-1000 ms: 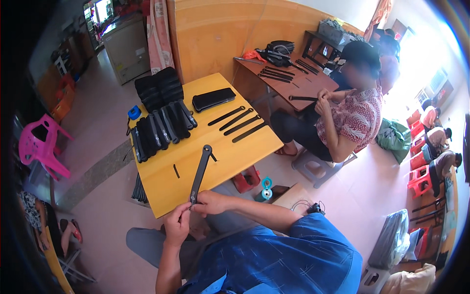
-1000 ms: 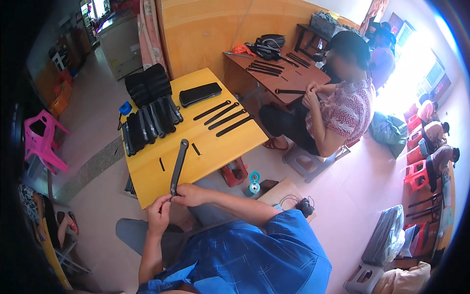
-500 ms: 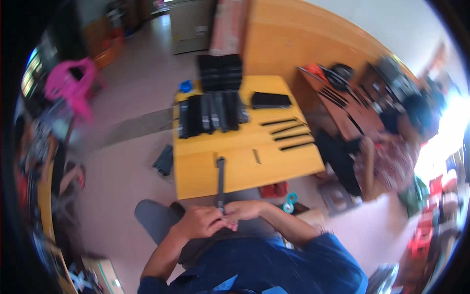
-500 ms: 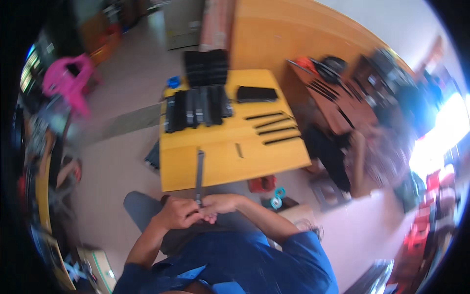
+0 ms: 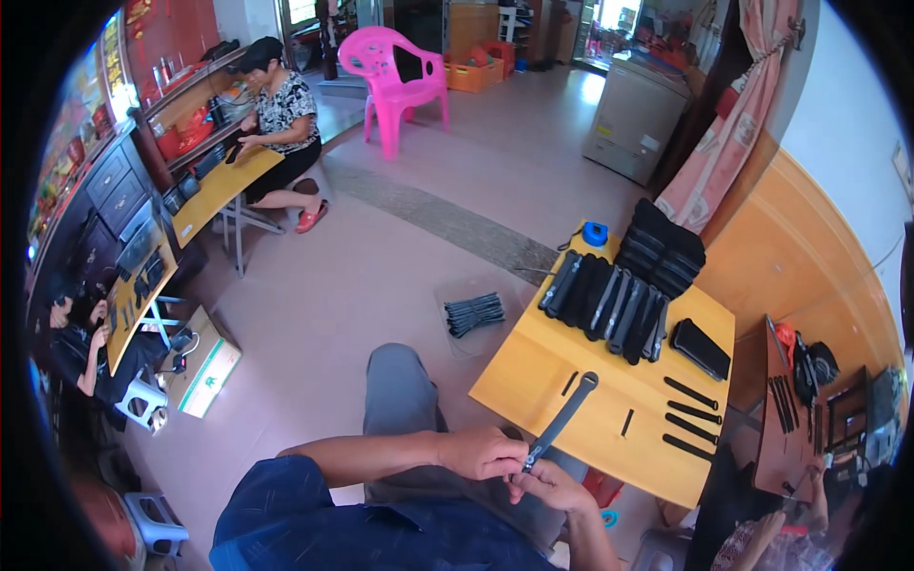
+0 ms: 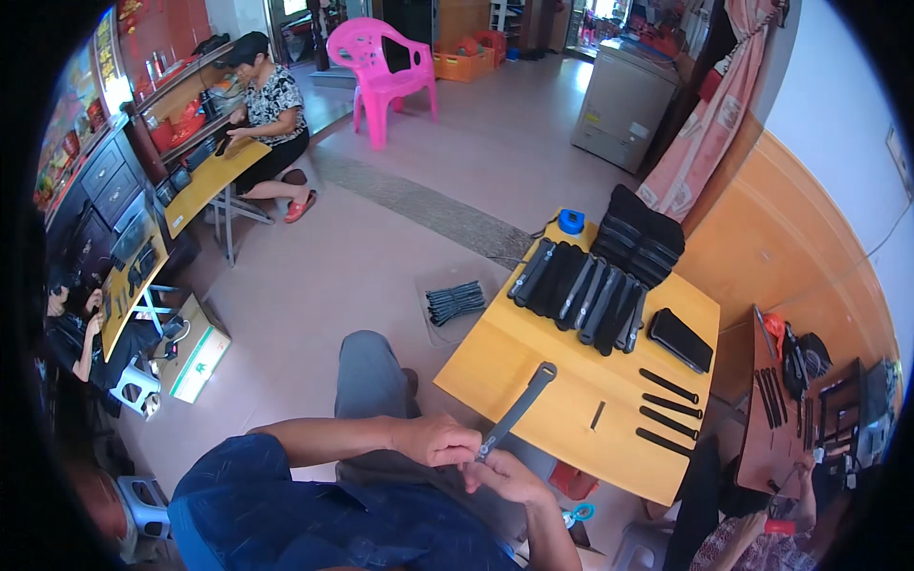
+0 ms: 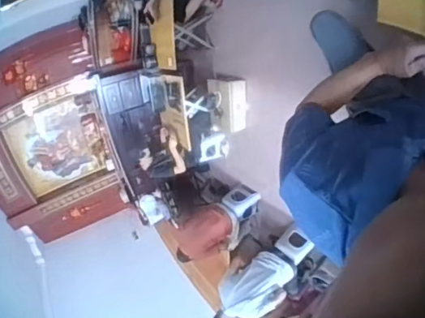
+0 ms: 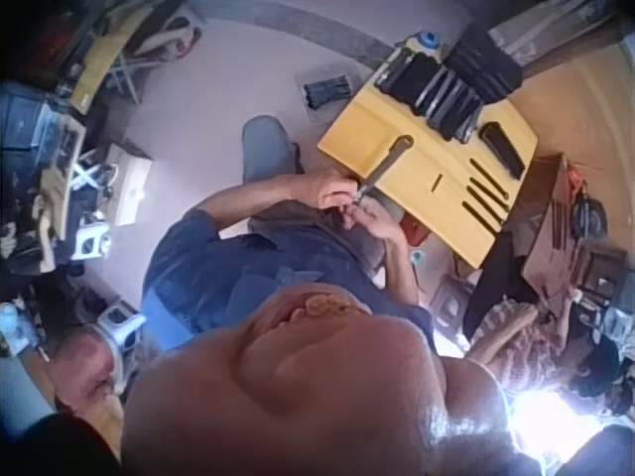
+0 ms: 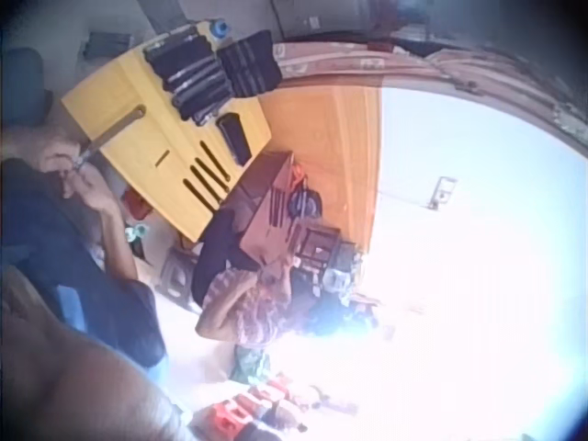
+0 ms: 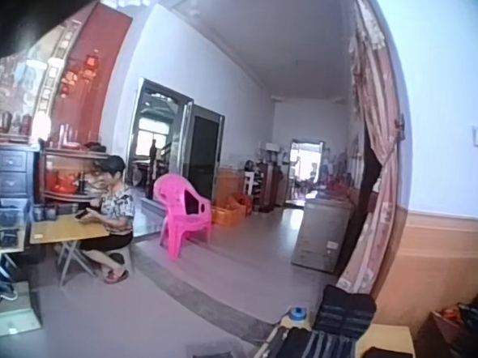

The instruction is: Assembling and inspecting black fabric straps with buckles and metal hardware at a workbench.

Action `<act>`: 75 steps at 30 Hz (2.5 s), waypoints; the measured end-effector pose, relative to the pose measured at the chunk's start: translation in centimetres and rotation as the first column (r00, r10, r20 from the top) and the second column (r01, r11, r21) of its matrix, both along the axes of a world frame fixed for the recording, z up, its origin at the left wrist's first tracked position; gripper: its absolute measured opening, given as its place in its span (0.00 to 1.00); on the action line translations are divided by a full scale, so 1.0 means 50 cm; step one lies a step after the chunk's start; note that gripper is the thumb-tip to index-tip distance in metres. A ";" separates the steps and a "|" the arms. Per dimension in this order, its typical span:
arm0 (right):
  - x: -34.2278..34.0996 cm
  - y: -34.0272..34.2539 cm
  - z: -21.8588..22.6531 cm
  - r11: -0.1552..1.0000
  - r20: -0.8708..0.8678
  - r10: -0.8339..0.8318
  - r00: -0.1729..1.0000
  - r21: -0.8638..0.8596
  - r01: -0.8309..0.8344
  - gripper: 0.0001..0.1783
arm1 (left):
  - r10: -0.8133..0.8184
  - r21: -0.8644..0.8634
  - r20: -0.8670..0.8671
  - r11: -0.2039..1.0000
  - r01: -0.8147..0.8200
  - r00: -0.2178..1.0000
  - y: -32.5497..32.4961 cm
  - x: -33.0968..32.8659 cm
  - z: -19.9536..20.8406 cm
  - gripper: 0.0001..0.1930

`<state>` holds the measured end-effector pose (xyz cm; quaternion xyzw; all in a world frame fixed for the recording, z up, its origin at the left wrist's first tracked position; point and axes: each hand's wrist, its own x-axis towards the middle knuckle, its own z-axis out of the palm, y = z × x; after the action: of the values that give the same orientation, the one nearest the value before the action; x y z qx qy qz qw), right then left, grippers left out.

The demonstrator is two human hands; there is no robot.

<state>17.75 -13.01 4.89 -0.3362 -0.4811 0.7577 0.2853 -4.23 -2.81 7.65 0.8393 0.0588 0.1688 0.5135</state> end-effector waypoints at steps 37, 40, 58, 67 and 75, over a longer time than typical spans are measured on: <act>0.292 -0.016 0.156 0.940 0.580 0.188 0.792 0.127 -0.316 0.09 | 0.711 -0.165 -0.221 0.647 -0.744 0.667 0.164 -0.554 0.035 0.09; 0.384 -0.043 0.143 0.995 0.726 -0.080 0.683 0.100 0.009 0.05 | 0.891 -0.862 0.194 0.355 -0.361 0.410 0.221 -0.656 0.042 0.08; 0.292 0.421 0.056 0.992 0.911 0.072 0.406 -0.023 -0.125 0.21 | 0.635 -0.872 0.346 0.490 -0.013 0.691 0.158 -0.382 -0.037 0.09; 0.253 0.347 -0.003 0.786 0.784 -0.618 -0.056 0.614 -0.072 0.28 | 0.624 -0.901 0.295 0.434 -0.007 0.724 0.112 -0.302 -0.052 0.13; 0.032 0.174 0.086 0.617 0.446 -0.734 0.512 0.753 0.228 0.17 | 0.325 -0.875 0.106 0.480 -0.067 0.940 0.051 -0.128 0.037 0.15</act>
<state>19.35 -4.33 9.16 -0.6221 -0.6441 0.2409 0.3742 -10.66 -0.26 9.49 0.4300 0.1641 0.2823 0.8417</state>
